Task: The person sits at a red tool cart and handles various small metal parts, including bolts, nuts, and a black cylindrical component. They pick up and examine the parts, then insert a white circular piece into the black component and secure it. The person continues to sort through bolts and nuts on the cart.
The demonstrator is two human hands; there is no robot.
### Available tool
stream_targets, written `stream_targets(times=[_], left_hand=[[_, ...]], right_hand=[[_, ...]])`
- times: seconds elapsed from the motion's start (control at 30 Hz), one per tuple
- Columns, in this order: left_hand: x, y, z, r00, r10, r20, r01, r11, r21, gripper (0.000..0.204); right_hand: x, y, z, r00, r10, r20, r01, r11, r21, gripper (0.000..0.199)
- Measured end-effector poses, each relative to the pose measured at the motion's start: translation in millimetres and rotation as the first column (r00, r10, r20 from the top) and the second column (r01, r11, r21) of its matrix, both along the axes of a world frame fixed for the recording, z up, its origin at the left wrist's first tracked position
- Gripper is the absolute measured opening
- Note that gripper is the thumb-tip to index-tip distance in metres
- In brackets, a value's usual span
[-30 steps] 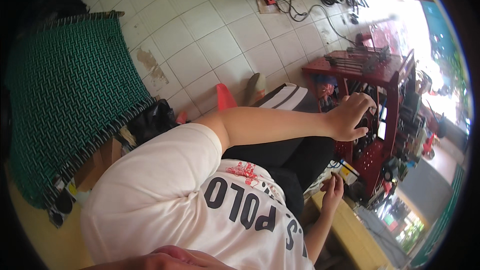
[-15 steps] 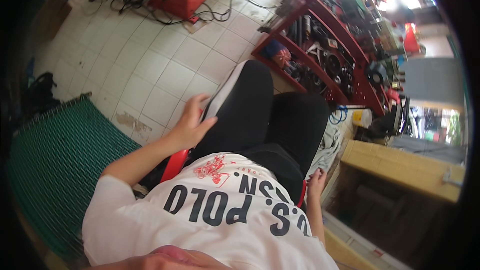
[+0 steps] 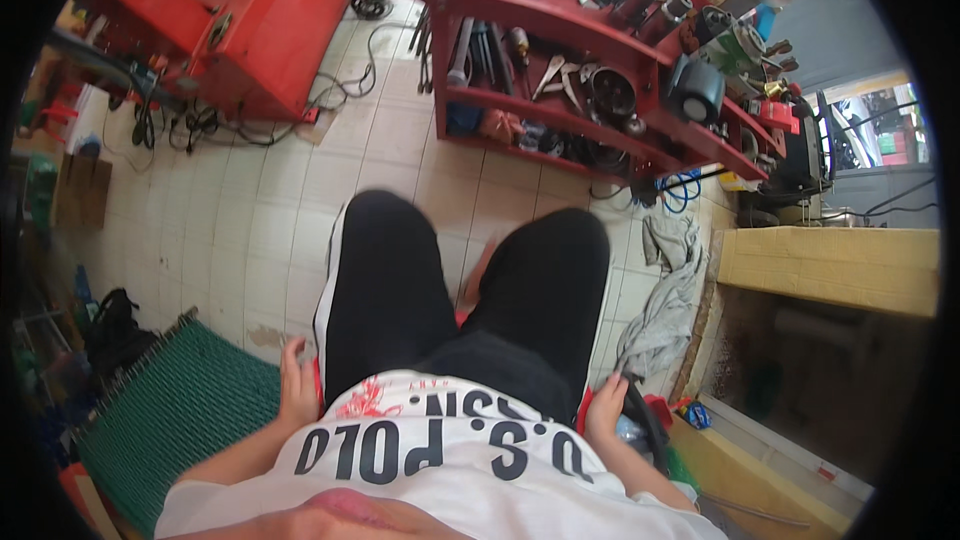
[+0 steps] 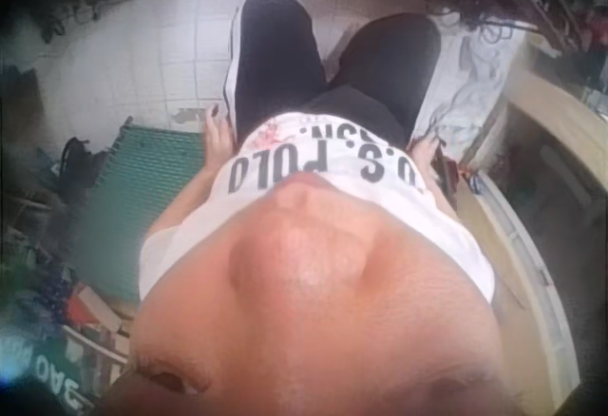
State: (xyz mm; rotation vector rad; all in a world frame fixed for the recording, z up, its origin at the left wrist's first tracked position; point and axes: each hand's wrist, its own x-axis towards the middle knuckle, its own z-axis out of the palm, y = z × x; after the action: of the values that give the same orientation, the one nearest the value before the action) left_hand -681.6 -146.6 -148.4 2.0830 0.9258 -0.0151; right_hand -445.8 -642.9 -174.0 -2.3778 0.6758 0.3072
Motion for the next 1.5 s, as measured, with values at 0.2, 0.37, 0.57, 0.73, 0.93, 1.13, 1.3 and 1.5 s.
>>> stream_targets(times=[0.2,0.37,0.57,0.73,0.93,1.13,1.3,1.5], left_hand=[[-12.6,6.5,-15.9,0.987,-0.066,-0.146,0.087,0.986,0.140,0.050],[-14.4,18.7,-40.2,0.988,-0.012,-0.152,0.022,0.998,0.066,0.045],[-4.2,16.9,-37.6,0.788,0.115,-0.605,-0.042,0.990,0.134,0.051],[166.5,78.9,59.1,0.952,0.134,-0.276,-0.127,0.991,0.042,0.052],[256.0,156.8,93.2,0.913,0.389,-0.119,-0.400,0.912,-0.085,0.059],[301.2,168.2,153.4,0.921,0.309,-0.236,-0.346,0.929,-0.135,0.065],[344.6,244.6,160.3,0.976,0.077,-0.205,-0.101,0.989,-0.111,0.064],[434.1,382.9,166.5,0.931,-0.297,-0.211,0.300,0.954,-0.018,0.065]], right_hand=[[-5.9,0.7,-9.6,0.997,0.061,-0.049,-0.072,0.959,-0.273,0.043],[-9.5,-7.8,-21.3,0.986,0.008,-0.166,-0.041,0.979,-0.199,0.042],[11.2,-26.4,-2.8,0.868,0.005,-0.497,-0.176,0.938,-0.298,0.062],[110.9,37.5,101.1,0.926,0.229,-0.299,-0.268,0.958,-0.098,0.050],[151.0,103.3,160.1,0.838,0.026,-0.545,0.122,0.964,0.235,0.050],[137.7,152.1,160.8,0.840,0.067,-0.538,0.107,0.952,0.286,0.060],[138.3,183.9,189.4,0.737,-0.140,-0.661,0.477,0.801,0.363,0.034],[39.8,267.3,194.9,0.620,-0.507,-0.599,0.762,0.572,0.304,0.031]])
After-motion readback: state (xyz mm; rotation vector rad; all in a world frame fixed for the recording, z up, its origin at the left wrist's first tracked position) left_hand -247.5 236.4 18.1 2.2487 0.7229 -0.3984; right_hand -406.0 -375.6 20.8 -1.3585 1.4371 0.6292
